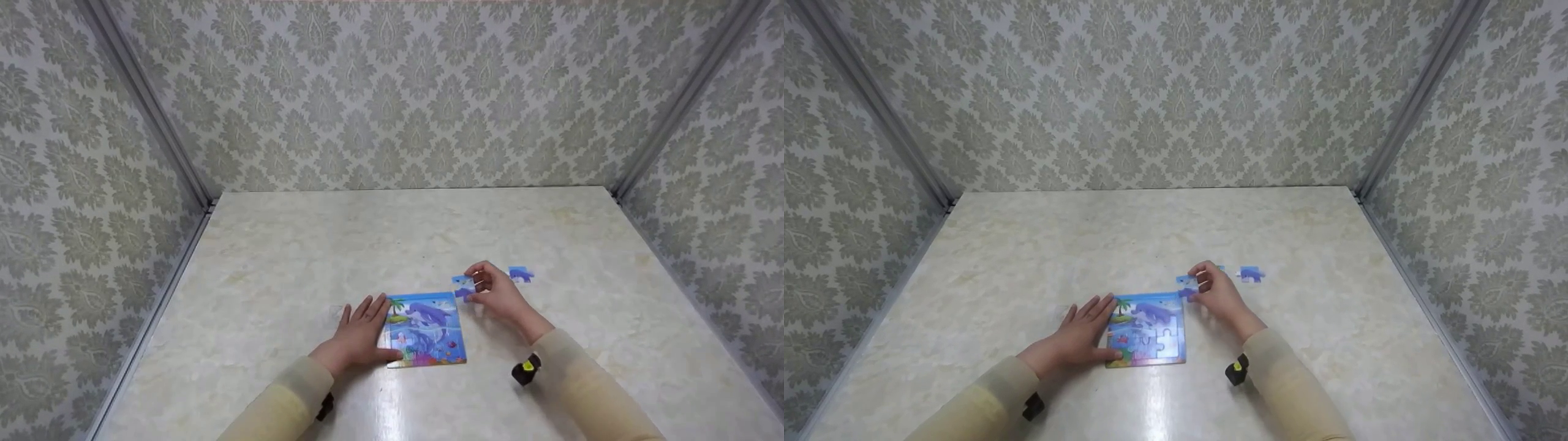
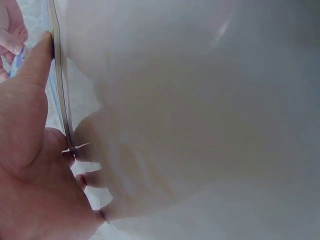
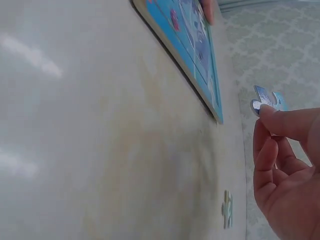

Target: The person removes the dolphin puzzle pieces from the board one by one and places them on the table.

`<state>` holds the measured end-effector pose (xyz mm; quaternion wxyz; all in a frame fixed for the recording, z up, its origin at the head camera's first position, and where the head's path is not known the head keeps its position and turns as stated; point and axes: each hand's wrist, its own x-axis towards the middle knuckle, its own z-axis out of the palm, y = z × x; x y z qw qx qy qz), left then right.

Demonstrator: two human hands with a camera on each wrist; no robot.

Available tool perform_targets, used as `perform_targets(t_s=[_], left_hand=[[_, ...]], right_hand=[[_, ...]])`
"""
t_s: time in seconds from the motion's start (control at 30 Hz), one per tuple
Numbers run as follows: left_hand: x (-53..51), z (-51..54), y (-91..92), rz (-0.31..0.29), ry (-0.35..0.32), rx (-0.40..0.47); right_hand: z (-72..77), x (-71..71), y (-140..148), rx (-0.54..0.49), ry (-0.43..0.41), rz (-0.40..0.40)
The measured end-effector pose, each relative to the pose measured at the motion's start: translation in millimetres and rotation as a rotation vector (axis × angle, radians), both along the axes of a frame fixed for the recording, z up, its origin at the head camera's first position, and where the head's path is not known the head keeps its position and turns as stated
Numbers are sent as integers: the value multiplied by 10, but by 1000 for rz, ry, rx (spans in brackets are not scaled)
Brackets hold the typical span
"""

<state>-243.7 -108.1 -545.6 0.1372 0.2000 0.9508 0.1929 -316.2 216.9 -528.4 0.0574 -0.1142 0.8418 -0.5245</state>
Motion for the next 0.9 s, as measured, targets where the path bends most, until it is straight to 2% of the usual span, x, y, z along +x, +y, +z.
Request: perform_targets(t_s=[0.2, 0.43, 0.6, 0.9], left_hand=[[2, -6, 3, -3, 10, -12], [10, 8, 5, 3, -2, -2], [13, -13, -1, 0, 2, -1], [-1, -10, -1, -2, -4, 9]], right_hand=[[81, -90, 351, 17, 5, -64], [147, -212, 744, 97, -18, -160], [162, -285, 995, 116, -23, -207], [140, -379, 1361, 169, -95, -297]])
